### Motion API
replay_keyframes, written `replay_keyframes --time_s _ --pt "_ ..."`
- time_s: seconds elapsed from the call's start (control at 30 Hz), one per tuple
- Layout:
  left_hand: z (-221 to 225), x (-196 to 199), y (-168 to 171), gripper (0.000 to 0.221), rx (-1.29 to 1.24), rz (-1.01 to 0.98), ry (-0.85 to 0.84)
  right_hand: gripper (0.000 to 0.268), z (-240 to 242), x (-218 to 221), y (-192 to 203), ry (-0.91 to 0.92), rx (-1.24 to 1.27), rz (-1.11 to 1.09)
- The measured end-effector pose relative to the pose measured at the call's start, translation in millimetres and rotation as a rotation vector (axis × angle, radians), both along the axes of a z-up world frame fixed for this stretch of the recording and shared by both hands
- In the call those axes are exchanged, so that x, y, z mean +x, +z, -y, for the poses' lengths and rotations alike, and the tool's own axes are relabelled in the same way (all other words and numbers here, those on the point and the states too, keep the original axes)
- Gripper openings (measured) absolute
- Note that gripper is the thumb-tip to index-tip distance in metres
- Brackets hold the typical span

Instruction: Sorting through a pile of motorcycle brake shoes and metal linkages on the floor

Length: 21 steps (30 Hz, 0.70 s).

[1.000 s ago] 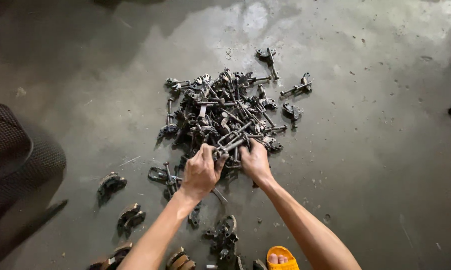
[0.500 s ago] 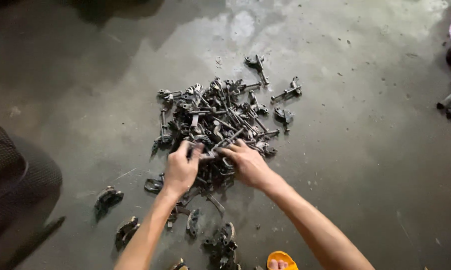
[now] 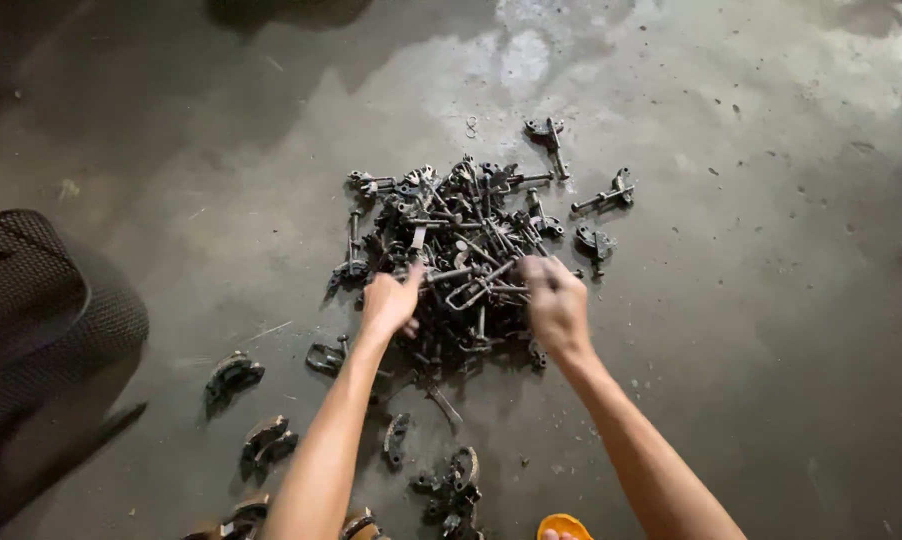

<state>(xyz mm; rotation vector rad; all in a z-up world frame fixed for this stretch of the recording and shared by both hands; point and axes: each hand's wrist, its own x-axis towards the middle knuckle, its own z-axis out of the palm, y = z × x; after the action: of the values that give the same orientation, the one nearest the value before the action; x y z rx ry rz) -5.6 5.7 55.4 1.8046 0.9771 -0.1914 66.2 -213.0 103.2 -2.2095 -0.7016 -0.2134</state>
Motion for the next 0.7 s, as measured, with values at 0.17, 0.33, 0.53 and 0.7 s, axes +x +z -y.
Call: replay_keyframes --time_s 0.17,0.33,0.53,0.7 --pt "-3 -8 -61 0.045 0.295 -0.116 -0.16 0.055 57 23 -20 -0.283 -0.037 -0.786" --pt "11 -16 -30 0.052 0.382 -0.089 -0.275 0.022 55 2 -16 -0.032 0.416 -1.153" --pt "-32 -23 -79 0.045 0.199 -0.111 -0.253 0.02 18 -31 21 0.163 0.275 -0.733" --pt "-13 -47 3 0.039 -0.305 0.211 0.106 0.007 3 -58 54 0.159 0.245 -0.041"
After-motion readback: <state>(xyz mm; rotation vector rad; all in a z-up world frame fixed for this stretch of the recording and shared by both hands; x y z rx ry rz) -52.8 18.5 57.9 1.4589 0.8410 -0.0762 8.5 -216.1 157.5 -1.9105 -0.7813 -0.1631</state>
